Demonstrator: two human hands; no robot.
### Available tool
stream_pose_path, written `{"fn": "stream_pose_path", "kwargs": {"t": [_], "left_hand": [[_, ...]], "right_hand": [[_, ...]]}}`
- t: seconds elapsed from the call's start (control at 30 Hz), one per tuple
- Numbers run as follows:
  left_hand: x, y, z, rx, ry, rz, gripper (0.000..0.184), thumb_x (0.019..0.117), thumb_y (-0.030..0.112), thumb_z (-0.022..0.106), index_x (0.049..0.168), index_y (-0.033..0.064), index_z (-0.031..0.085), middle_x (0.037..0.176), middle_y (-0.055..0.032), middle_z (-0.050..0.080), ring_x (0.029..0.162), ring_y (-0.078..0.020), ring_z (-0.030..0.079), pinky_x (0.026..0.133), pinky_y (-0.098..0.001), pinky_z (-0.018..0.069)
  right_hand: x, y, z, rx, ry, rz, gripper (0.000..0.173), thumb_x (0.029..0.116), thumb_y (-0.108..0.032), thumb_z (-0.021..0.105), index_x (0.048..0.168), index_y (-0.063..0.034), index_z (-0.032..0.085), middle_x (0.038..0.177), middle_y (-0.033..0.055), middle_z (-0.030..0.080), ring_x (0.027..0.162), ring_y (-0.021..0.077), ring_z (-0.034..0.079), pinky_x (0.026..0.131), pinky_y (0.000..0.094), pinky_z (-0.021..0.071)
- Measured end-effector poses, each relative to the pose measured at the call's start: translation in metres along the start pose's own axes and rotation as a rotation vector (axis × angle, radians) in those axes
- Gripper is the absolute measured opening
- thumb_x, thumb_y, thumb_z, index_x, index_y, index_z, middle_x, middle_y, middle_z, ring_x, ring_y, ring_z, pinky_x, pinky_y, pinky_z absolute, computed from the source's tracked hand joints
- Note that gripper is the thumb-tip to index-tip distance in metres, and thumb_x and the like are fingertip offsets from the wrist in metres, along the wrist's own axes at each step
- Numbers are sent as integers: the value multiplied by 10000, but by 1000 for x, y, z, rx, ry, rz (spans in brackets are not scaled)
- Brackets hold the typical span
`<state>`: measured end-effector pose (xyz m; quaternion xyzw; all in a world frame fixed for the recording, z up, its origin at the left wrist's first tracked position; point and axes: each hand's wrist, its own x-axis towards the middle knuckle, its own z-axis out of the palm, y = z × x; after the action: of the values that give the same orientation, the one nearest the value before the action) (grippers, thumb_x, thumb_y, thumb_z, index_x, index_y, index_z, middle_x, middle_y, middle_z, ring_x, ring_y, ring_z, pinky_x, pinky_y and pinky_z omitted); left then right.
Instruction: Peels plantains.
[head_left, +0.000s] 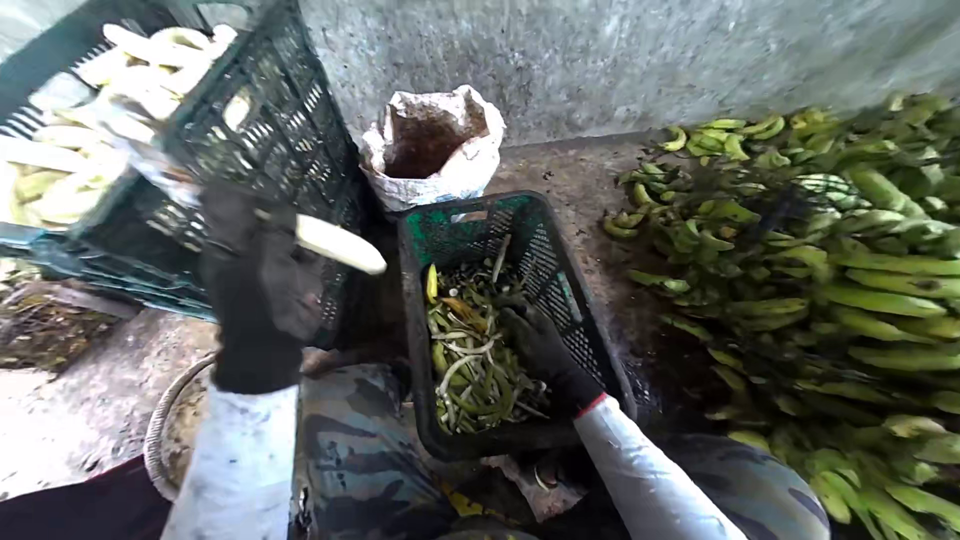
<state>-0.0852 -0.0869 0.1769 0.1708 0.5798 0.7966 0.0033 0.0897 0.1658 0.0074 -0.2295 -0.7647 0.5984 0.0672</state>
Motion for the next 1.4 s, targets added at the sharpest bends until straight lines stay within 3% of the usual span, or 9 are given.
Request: {"fn": "stream_pose_path", "kwargs": {"t": [0.2,0.33,0.43,0.53,0.63,0.8,1.0,1.27,1.4], "left_hand": [[111,92,-99,285,87,619,379,1081,234,513,1408,71,414,1206,-56,606,990,-178,658,826,-362,604],[58,94,-37,479,165,421,441,1049,248,541,1436,88,405,1169,33,567,977,-53,592,869,-261,537],[35,-19,-28,300,53,444,444,1017,281,634,1390,63,532,1132,-59,666,904,-117,668,723,-314,607],[2,-74,3,187,28,40,258,991,184,648,1210,48,662,929,-60,711,651,-102,620,552,-284,537],[-17,-64,41,27,46,-391,360,1016,128,601,1372,98,562,923,-53,668,559,-79,512,465,-225,422],[-16,-79,52,-187,-42,-362,407,976,43,640,1369,30,534,978,-69,674,728,-82,608,632,-221,520],[-19,-77,56,-107,-84,-403,363,980,64,637,1334,54,558,978,-54,690,728,-77,613,624,-217,517],[-26,-77,60,44,-59,-457,345,1003,113,632,1347,112,597,928,-45,694,661,-87,605,546,-222,500],[-30,-93,51,103,-121,-386,354,1054,258,577,1379,117,567,1055,-40,686,846,-115,655,727,-283,577]], "right_hand": [[17,26,46,-583,-434,181,420,1085,-348,433,1373,-86,591,1237,212,663,1153,378,637,993,599,478],[27,58,89,-911,-629,231,414,1038,-335,491,1343,-76,598,1271,219,647,1182,419,621,969,640,482],[34,82,112,-1010,-710,286,454,989,-373,564,1342,-91,610,1365,212,597,1238,430,583,981,664,470],[33,92,130,-1072,-719,330,474,938,-408,631,1305,-109,645,1383,181,598,1254,411,579,983,665,468],[34,105,142,-1051,-634,345,498,856,-407,708,1244,-98,670,1293,169,656,1180,391,628,939,655,498],[36,135,156,-1064,-486,348,572,853,-348,709,1359,-117,578,1300,181,646,1179,396,626,951,638,496],[54,152,123,-807,-568,380,632,889,-452,721,1384,-86,577,1355,200,604,1233,389,596,1007,617,482],[42,70,39,-303,-172,312,569,846,-249,809,1332,-41,595,1185,215,662,1088,354,641,960,571,507],[21,-15,-37,-48,-119,4,516,847,-88,759,1322,-24,568,1097,68,674,929,109,664,829,304,584]]}}
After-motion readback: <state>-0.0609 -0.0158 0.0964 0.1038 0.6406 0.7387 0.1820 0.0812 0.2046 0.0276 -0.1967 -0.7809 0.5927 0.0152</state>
